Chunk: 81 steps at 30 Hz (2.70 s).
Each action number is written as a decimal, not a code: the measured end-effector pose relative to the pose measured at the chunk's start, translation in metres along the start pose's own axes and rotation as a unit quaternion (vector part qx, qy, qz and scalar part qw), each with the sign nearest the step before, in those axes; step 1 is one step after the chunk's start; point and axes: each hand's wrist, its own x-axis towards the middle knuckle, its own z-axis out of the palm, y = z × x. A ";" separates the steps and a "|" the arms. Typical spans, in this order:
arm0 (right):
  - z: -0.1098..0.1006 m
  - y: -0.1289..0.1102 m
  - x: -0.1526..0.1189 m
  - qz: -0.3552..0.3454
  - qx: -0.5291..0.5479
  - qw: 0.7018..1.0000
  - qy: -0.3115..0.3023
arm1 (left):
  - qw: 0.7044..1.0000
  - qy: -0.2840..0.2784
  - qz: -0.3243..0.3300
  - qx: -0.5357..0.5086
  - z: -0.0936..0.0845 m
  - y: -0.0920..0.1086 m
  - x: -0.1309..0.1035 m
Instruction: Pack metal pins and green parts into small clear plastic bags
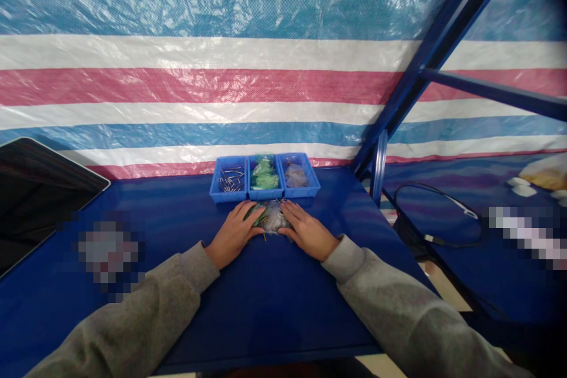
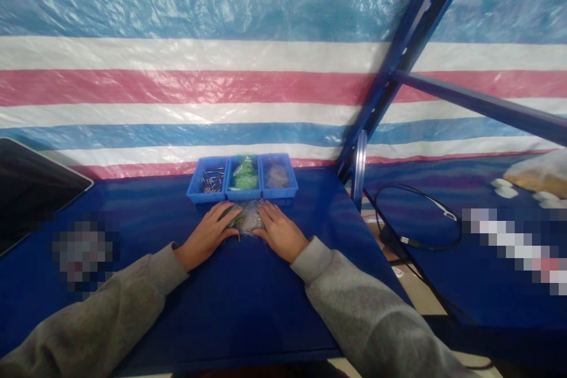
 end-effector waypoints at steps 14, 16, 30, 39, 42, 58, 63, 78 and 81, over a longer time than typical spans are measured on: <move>0.000 -0.004 0.004 -0.005 0.006 0.999 0.033 | 1.000 0.016 -0.017 -0.014 -0.001 0.002 -0.001; -0.003 -0.002 0.003 0.004 0.008 0.999 0.039 | 1.000 0.019 -0.016 -0.016 -0.001 0.003 -0.001; -0.037 0.003 -0.003 -0.005 -0.016 0.999 -0.037 | 0.999 0.002 0.030 -0.012 -0.032 -0.018 -0.009; -0.027 0.005 0.000 0.034 -0.011 0.998 -0.045 | 0.997 -0.007 0.062 0.038 -0.021 -0.027 -0.013; -0.021 0.004 0.001 0.046 -0.012 0.999 -0.025 | 0.998 0.018 0.042 0.050 -0.013 -0.020 -0.015; -0.008 0.001 0.004 0.091 0.068 0.992 0.050 | 0.995 0.088 0.048 0.031 -0.004 -0.006 -0.011; -0.007 0.003 0.002 0.118 0.113 0.984 0.065 | 0.992 0.123 0.028 0.030 -0.008 -0.004 -0.011; -0.015 0.006 0.001 0.140 0.064 0.975 0.160 | 0.991 0.107 -0.052 0.061 -0.014 0.001 -0.008; -0.012 0.006 0.002 0.128 0.063 0.982 0.124 | 0.993 0.075 -0.054 0.074 -0.014 0.003 -0.006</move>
